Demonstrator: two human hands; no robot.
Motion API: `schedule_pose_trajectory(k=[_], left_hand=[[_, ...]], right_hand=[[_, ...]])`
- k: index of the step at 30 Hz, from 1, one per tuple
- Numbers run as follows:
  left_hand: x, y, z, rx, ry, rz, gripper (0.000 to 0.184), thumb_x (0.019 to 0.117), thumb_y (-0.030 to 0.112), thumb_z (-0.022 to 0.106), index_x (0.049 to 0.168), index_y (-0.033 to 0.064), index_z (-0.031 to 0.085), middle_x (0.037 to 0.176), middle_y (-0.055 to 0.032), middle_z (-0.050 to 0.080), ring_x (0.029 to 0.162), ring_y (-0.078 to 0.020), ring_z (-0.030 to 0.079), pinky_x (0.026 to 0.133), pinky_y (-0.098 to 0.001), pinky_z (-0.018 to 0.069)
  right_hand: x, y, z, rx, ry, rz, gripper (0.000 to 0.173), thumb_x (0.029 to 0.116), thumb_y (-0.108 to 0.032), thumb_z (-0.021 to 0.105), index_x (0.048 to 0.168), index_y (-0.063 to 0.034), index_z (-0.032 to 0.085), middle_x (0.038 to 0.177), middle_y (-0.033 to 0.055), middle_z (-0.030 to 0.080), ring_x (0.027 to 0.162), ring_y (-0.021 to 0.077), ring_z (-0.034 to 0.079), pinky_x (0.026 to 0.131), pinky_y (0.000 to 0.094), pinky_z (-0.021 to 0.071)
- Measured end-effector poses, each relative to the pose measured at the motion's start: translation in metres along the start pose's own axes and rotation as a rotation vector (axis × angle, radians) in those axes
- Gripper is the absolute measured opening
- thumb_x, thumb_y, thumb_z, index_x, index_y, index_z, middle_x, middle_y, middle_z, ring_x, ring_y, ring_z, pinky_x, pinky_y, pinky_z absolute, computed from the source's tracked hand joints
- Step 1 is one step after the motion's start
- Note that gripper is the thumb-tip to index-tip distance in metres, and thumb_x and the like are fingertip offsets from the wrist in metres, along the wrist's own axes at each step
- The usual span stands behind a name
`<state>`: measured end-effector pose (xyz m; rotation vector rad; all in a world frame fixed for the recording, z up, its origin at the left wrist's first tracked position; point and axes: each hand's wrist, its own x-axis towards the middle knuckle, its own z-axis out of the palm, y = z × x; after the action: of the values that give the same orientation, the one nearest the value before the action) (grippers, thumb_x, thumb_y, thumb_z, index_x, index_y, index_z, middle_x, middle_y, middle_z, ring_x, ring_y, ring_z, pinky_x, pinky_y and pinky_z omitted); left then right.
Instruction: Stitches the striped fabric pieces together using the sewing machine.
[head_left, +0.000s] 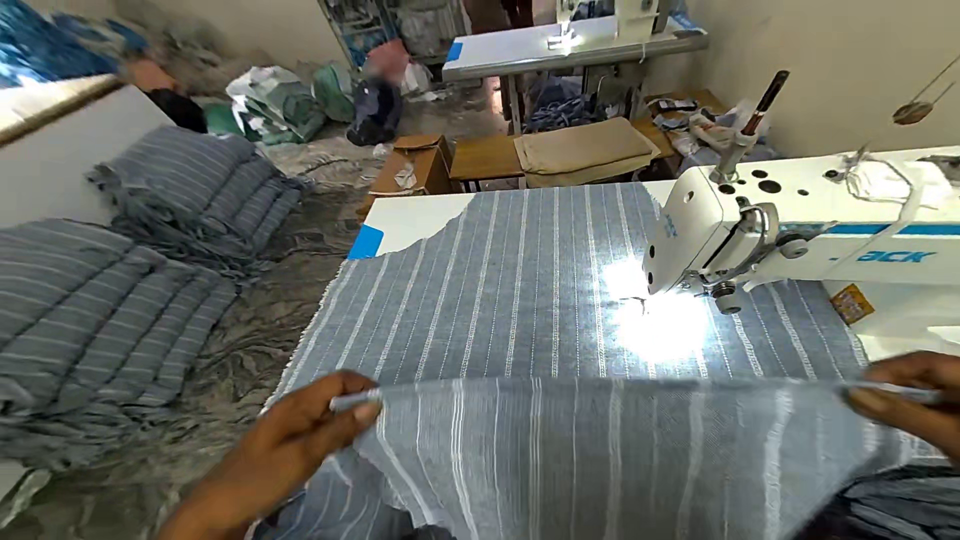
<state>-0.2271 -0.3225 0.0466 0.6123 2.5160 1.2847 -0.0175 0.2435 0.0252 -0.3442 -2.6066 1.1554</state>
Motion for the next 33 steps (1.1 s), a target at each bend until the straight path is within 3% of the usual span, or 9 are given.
schedule_pose_trajectory(k=[1, 4, 8, 11, 15, 19, 24, 29, 33], left_hand=[[0.016, 0.0, 0.002, -0.018, 0.019, -0.048, 0.019, 0.0983, 0.029, 0.06, 0.108, 0.0154, 0.067, 0.073, 0.0048, 0.066, 0.06, -0.0044, 0.061, 0.057, -0.0237, 0.0537], [0.069, -0.008, 0.016, 0.0, 0.024, -0.151, 0.018, 0.1047, 0.018, 0.056, 0.116, 0.0059, 0.064, 0.078, -0.0063, 0.067, 0.066, -0.0154, 0.066, 0.063, -0.0352, 0.0582], [0.121, -0.047, 0.046, 0.177, 0.034, -0.186, 0.024, 0.1062, 0.026, 0.059, 0.115, 0.0054, 0.067, 0.078, -0.0108, 0.063, 0.066, -0.0226, 0.059, 0.062, -0.0453, 0.0518], [0.124, -0.063, 0.072, 0.27, 0.155, -0.153, 0.023, 0.1041, 0.028, 0.063, 0.112, 0.0077, 0.071, 0.075, -0.0098, 0.064, 0.064, -0.0237, 0.059, 0.062, -0.0495, 0.051], [0.103, -0.067, 0.099, 0.36, 0.295, -0.031, 0.034, 0.1047, 0.041, 0.056, 0.106, 0.0102, 0.07, 0.065, -0.0021, 0.058, 0.054, -0.0179, 0.055, 0.052, -0.0441, 0.0478], [0.085, -0.061, 0.13, 0.389, 0.324, 0.053, 0.042, 0.1013, 0.048, 0.05, 0.1, 0.0131, 0.072, 0.06, 0.0062, 0.054, 0.049, -0.0074, 0.05, 0.046, -0.0316, 0.0448], [0.078, -0.05, 0.146, 0.288, 0.316, 0.108, 0.038, 0.1017, 0.042, 0.054, 0.101, 0.0091, 0.074, 0.062, 0.0063, 0.055, 0.049, -0.0028, 0.045, 0.046, -0.0253, 0.0409], [0.076, -0.048, 0.143, 0.202, 0.282, 0.099, 0.035, 0.1023, 0.035, 0.059, 0.1, 0.0035, 0.073, 0.063, 0.0032, 0.056, 0.051, -0.0001, 0.044, 0.047, -0.0206, 0.0386], [0.076, -0.046, 0.142, 0.181, 0.273, 0.094, 0.037, 0.1021, 0.037, 0.063, 0.096, 0.0018, 0.071, 0.064, 0.0016, 0.058, 0.052, 0.0004, 0.046, 0.048, -0.0195, 0.0404]], right_hand=[[0.011, 0.011, 0.017, 0.026, 0.025, 0.018, 0.02, 0.0888, -0.014, 0.073, 0.1, 0.0011, 0.067, 0.087, 0.0093, 0.068, 0.074, 0.0177, 0.066, 0.069, 0.0411, 0.0577], [0.042, 0.029, 0.056, 0.095, 0.082, 0.066, 0.015, 0.0953, -0.017, 0.072, 0.106, -0.0075, 0.07, 0.089, 0.0055, 0.071, 0.071, 0.0167, 0.066, 0.065, 0.0404, 0.0576], [0.065, 0.052, 0.091, -0.013, 0.129, 0.107, 0.016, 0.0987, -0.022, 0.07, 0.108, -0.0099, 0.07, 0.083, 0.0057, 0.068, 0.064, 0.0175, 0.061, 0.059, 0.0428, 0.0523], [0.058, 0.066, 0.1, -0.175, 0.18, 0.122, 0.03, 0.0989, -0.035, 0.069, 0.111, -0.007, 0.068, 0.074, 0.0082, 0.063, 0.059, 0.0212, 0.056, 0.055, 0.0472, 0.048], [0.027, 0.078, 0.089, -0.267, 0.251, 0.146, 0.045, 0.0959, -0.049, 0.064, 0.109, -0.0055, 0.068, 0.069, 0.0066, 0.06, 0.054, 0.0193, 0.053, 0.05, 0.0446, 0.0457], [-0.007, 0.107, 0.066, -0.232, 0.285, 0.182, 0.045, 0.0972, -0.043, 0.066, 0.107, 0.0013, 0.066, 0.074, 0.0085, 0.062, 0.057, 0.013, 0.054, 0.054, 0.0354, 0.0484], [-0.024, 0.115, 0.053, -0.094, 0.314, 0.267, 0.027, 0.096, -0.031, 0.069, 0.099, -0.0046, 0.064, 0.067, -0.005, 0.055, 0.053, -0.0007, 0.047, 0.05, 0.0186, 0.0425], [-0.024, 0.112, 0.056, -0.095, 0.334, 0.262, 0.027, 0.0961, -0.033, 0.069, 0.097, -0.0067, 0.064, 0.066, -0.0075, 0.056, 0.052, -0.0025, 0.047, 0.049, 0.0167, 0.042], [-0.028, 0.112, 0.055, -0.081, 0.303, 0.246, 0.027, 0.0947, -0.03, 0.07, 0.101, -0.0052, 0.064, 0.072, -0.0065, 0.062, 0.057, -0.0024, 0.055, 0.053, 0.0167, 0.0483]])
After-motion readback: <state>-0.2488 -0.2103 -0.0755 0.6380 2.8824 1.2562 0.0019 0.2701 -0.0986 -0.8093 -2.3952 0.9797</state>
